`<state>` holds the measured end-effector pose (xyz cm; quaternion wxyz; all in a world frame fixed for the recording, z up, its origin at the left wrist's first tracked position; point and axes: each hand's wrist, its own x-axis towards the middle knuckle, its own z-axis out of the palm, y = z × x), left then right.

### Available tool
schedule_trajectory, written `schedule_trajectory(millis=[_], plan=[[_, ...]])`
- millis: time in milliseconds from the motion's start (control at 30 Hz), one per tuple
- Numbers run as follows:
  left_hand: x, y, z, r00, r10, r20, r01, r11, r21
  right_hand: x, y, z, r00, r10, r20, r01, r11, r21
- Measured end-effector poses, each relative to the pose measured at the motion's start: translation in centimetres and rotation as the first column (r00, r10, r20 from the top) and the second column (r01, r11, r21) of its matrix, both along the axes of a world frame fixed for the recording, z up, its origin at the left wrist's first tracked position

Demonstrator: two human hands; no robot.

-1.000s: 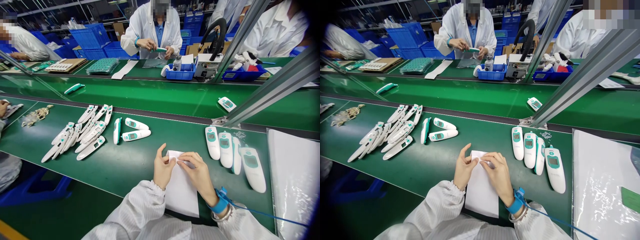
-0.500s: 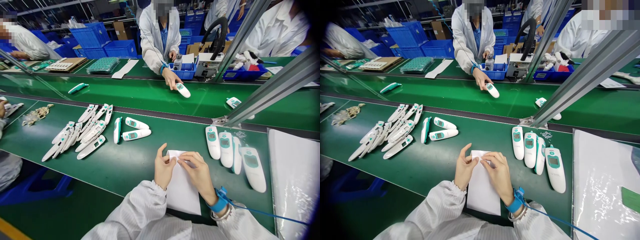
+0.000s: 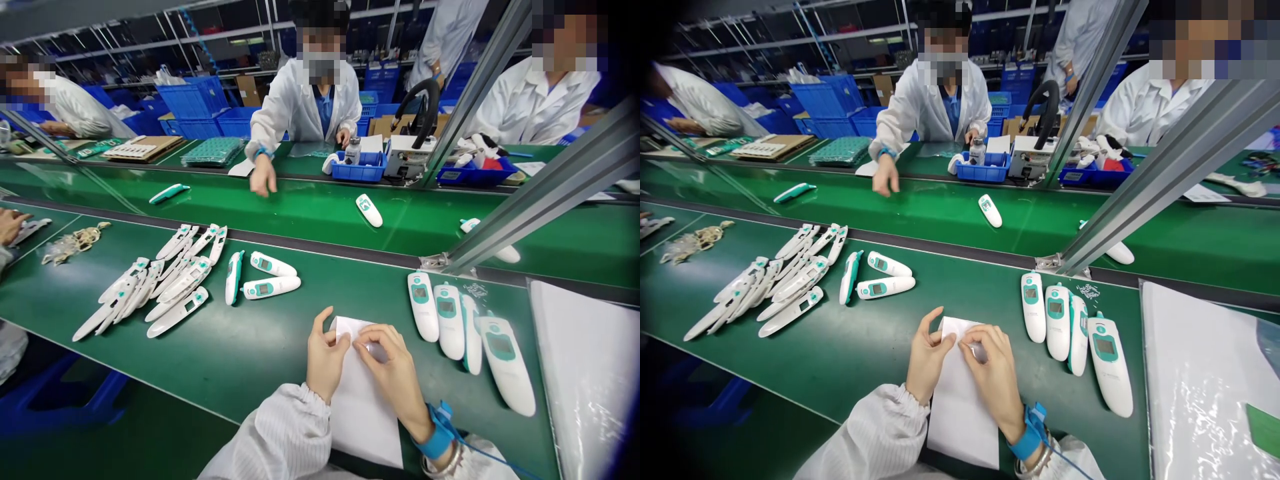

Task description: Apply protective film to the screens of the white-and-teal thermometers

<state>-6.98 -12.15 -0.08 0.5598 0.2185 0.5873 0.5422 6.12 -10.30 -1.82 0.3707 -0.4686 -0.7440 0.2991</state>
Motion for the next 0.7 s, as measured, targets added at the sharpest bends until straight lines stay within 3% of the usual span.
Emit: schedule_trajectory(millis=[200, 433, 700], plan=[[0.21, 0.14, 0.09, 0.999, 0.010, 0.034, -0.010, 1.000, 0.007, 0.24, -0.15, -0.61, 0.999, -0.016, 0.038, 0.015, 0.999, 0.029], [0.35, 0.00, -0.24, 1.000, 0.017, 0.025, -0.017, 1.000, 0.023, -0.01, 0.02, 0.06, 1.000, 0.013, -0.017, -0.012, 0.998, 0.054], [0.52, 0.81, 0.05, 0.999, -0.018, 0.042, 0.019, 1.000, -0.007, -0.06, 0.25, 0.03, 0.999, 0.028, 0.035, -0.029, 0.999, 0.026]])
